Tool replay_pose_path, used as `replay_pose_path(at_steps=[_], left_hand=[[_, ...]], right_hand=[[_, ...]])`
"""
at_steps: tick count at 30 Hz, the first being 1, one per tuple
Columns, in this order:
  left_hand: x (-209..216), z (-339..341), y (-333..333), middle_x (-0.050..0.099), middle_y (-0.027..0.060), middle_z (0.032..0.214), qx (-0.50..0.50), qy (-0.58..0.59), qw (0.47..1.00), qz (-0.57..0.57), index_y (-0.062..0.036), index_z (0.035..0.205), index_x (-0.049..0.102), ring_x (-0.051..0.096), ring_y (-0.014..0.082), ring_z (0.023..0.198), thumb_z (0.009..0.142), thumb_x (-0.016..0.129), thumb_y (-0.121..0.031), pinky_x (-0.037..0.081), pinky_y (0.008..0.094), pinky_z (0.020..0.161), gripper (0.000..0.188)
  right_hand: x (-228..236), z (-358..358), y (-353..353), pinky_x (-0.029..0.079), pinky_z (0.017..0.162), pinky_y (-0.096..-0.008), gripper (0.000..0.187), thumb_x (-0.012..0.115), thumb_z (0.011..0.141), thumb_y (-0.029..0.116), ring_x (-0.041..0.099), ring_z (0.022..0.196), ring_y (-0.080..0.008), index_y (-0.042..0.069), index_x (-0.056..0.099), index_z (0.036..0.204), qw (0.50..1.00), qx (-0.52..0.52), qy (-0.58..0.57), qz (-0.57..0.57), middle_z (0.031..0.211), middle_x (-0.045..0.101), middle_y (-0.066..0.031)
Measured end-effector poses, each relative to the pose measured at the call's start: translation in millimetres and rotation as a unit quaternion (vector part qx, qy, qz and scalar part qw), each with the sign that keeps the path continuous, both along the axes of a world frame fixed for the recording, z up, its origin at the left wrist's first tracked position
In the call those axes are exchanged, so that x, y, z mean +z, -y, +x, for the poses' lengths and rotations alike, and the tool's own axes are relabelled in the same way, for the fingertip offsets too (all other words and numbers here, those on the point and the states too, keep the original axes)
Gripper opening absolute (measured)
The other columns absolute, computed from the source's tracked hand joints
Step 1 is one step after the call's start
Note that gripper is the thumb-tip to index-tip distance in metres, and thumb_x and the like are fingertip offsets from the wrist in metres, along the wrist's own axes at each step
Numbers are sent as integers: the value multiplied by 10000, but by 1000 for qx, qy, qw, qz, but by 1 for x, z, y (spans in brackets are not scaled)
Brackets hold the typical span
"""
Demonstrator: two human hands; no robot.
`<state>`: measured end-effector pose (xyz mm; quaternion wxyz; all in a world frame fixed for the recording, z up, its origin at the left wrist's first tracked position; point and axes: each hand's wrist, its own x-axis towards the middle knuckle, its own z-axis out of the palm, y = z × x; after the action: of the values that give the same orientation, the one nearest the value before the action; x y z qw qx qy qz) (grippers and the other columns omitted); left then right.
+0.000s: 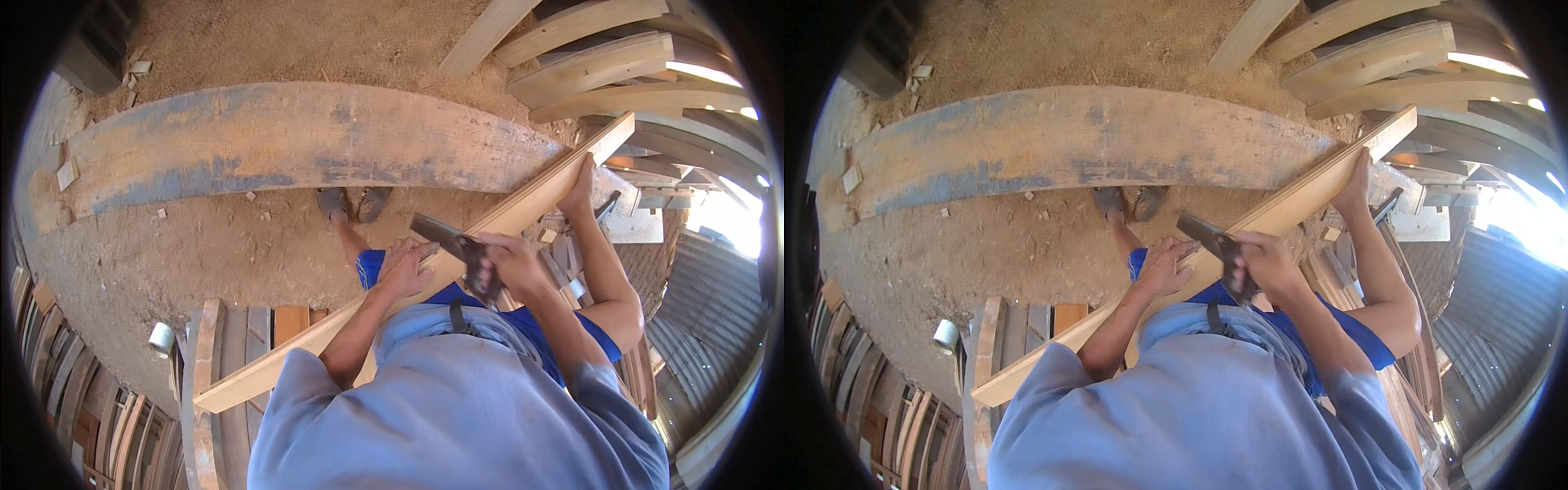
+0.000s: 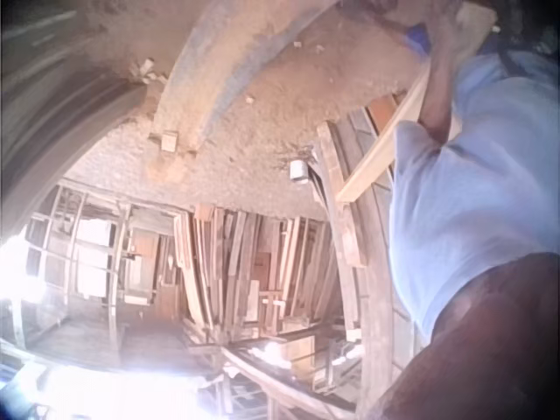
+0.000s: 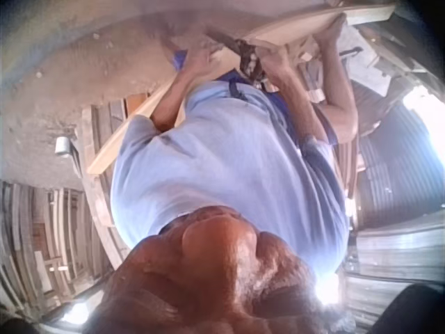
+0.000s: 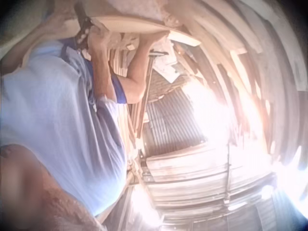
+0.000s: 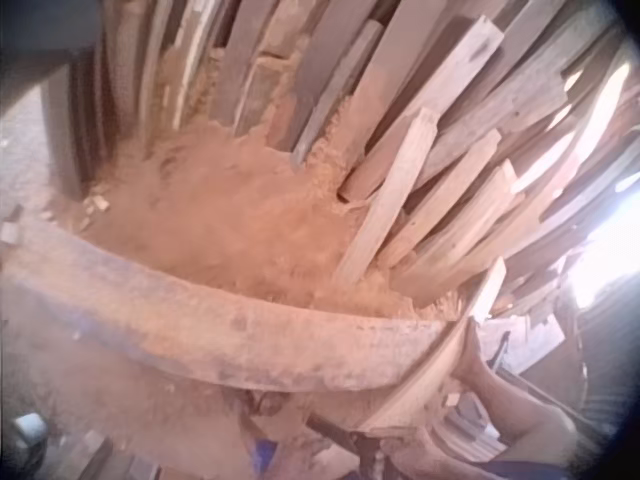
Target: The person saws a long wooden board by hand using a hand saw, then moves it to a stack and handles another curved wooden component.
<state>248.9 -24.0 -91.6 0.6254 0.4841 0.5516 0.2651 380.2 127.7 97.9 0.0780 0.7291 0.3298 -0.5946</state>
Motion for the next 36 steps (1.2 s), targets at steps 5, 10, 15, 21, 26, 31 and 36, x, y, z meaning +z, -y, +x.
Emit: replay_pose_path(at_steps=[5, 10, 15, 21, 26, 31, 36], left_hand=[[10, -3, 7, 580, 115, 1102, 7, -26, 999, -24, -175, 1361, 631, 523, 314, 1101, 792, 694, -206, 410, 443, 993, 574], [4, 1, 6, 583, 123, 1076, 5, -9, 1000, 3, -138, 1344, 637, 545, 317, 1065, 781, 701, -178, 422, 424, 980, 568], [7, 3, 13, 578, 131, 1059, 20, -2, 999, -26, -109, 1326, 639, 560, 319, 1039, 779, 703, -164, 439, 418, 962, 554], [5, 6, 10, 584, 133, 1046, 15, -26, 1000, 4, -104, 1306, 650, 562, 319, 1048, 772, 702, -163, 444, 417, 955, 540], [-2, 6, 13, 585, 116, 1117, -3, -11, 1000, -15, -150, 1351, 620, 538, 303, 1119, 807, 686, -207, 397, 447, 1021, 551], [12, 1, 5, 607, 130, 1069, 31, -18, 999, -23, -117, 1307, 652, 561, 324, 1079, 775, 696, -176, 424, 433, 997, 537], [3, 2, 0, 600, 121, 1157, -7, -29, 1000, -6, -140, 1338, 624, 532, 314, 1160, 800, 684, -211, 390, 437, 1041, 546]], right_hand=[[60, -1, 7, 485, 523, -275, 298, 435, 956, -1, 605, 559, -125, -46, 687, 1108, 997, 57, 32, 51, 712, 601, -47], [-44, -4, 22, 488, 558, -283, 282, 458, 961, 13, 600, 577, -118, -45, 669, 1139, 998, 47, 16, 40, 710, 596, -48], [47, 2, 9, 497, 577, -281, 291, 452, 973, 39, 613, 594, -119, -69, 659, 1148, 990, 128, -18, 55, 714, 603, -59], [-15, -9, 6, 491, 528, -271, 362, 427, 960, 25, 611, 557, -132, -125, 628, 1220, 987, 161, 18, 21, 705, 614, -56], [-50, 8, 13, 498, 521, -275, 360, 448, 963, 20, 601, 552, -137, -136, 608, 1245, 995, 92, -22, 20, 709, 620, -63], [62, 5, -6, 503, 532, -275, 362, 456, 964, 31, 618, 572, -129, -96, 634, 1252, 978, 199, -12, 63, 694, 619, -58], [-14, 5, 10, 508, 551, -278, 355, 458, 955, 25, 619, 582, -126, -109, 648, 1223, 982, 172, -12, 70, 698, 623, -61]])
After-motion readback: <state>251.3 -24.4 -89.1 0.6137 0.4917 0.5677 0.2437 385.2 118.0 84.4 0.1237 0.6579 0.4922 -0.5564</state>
